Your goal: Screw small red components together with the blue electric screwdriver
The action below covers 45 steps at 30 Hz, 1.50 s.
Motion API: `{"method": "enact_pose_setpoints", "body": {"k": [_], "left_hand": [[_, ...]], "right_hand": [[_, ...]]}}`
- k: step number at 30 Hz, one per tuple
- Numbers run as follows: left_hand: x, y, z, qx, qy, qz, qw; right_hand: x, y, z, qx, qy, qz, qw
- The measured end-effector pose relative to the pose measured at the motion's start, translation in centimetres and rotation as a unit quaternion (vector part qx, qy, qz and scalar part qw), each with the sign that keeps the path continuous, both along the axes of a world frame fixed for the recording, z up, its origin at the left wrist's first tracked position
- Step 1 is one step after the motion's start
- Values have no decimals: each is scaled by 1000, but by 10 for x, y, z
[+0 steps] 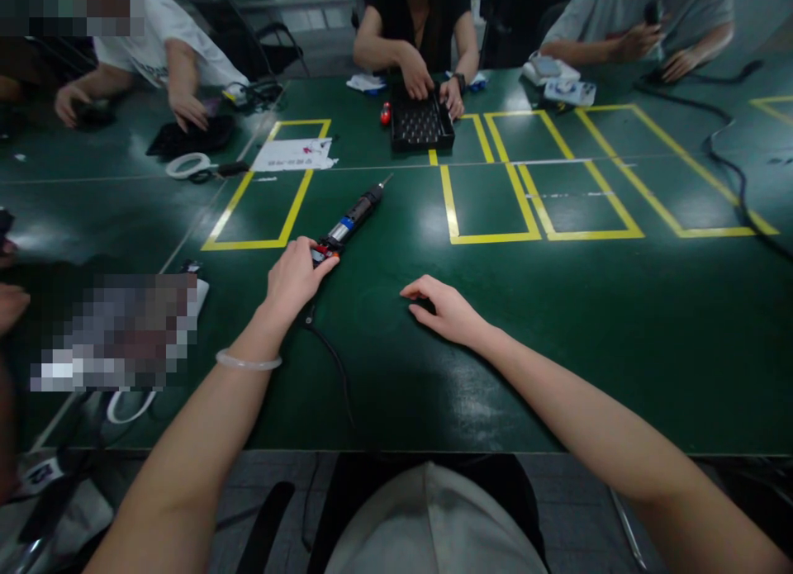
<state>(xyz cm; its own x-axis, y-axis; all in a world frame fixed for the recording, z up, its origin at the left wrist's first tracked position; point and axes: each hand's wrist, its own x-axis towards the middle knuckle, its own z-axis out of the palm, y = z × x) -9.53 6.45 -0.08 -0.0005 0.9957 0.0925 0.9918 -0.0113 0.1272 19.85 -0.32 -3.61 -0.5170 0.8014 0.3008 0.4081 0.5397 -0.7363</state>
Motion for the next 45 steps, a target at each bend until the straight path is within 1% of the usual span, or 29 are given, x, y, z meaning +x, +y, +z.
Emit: {"method": "enact_pose_setpoints", "body": {"k": [4,7,10,13,16,19,22,26,28,30,32,33,34,35,36,37,40,42,44,45], "left_hand": [[-32,16,-6,26,1,72,997],[-54,23,-13,62,-4,95,993],[-67,26,-18,121,-6,102,987],[-68,26,-19,158,-19,91,983],[-62,26,-17,144,-19,80,986],[-55,26,-16,131,11,78,988],[-54,30,-16,135,21,74,988],[-61,35,-19,157,-19,96,983],[-64,35,-19,167,-50,96,980],[-62,33,-18,194,-72,79,975],[-54,29,-16,216,-124,41,968],[-47,26,-14,209,-178,13,962],[-37,22,-13,182,-247,-18,952],[-27,17,-11,138,-323,-49,935],[-15,11,-9,77,-391,-81,914],[-2,4,-7,20,-434,-108,894],[35,-20,-1,-89,-475,-163,860],[54,-35,2,-165,-510,-205,819],[67,-46,2,-225,-537,-233,779],[71,-49,2,-248,-543,-241,765]], "right_hand": [[0,0,0,-8,1,-2,1000],[0,1,0,-9,0,-2,1000],[0,1,-1,-7,-1,-2,1000],[0,2,-2,-8,3,-3,1000],[0,2,-2,-9,4,-2,1000],[0,2,0,-11,-2,-2,1000],[0,2,0,-12,-3,-2,1000],[0,2,0,-8,-4,1,1000],[0,2,0,-8,-6,1,1000],[0,2,0,-7,-9,0,1000],[-1,2,0,-6,-9,-1,1000],[-1,2,0,-6,-9,-1,1000],[-1,2,1,-7,-8,-1,1000],[-1,2,1,-8,-5,-1,1000],[-1,2,1,-10,0,-1,1000],[-1,2,1,-14,9,-1,1000],[-3,2,-1,-53,68,3,996],[-5,2,-2,-111,124,10,986],[-8,1,-3,-180,173,27,968],[-9,1,-3,-210,194,40,957]]}}
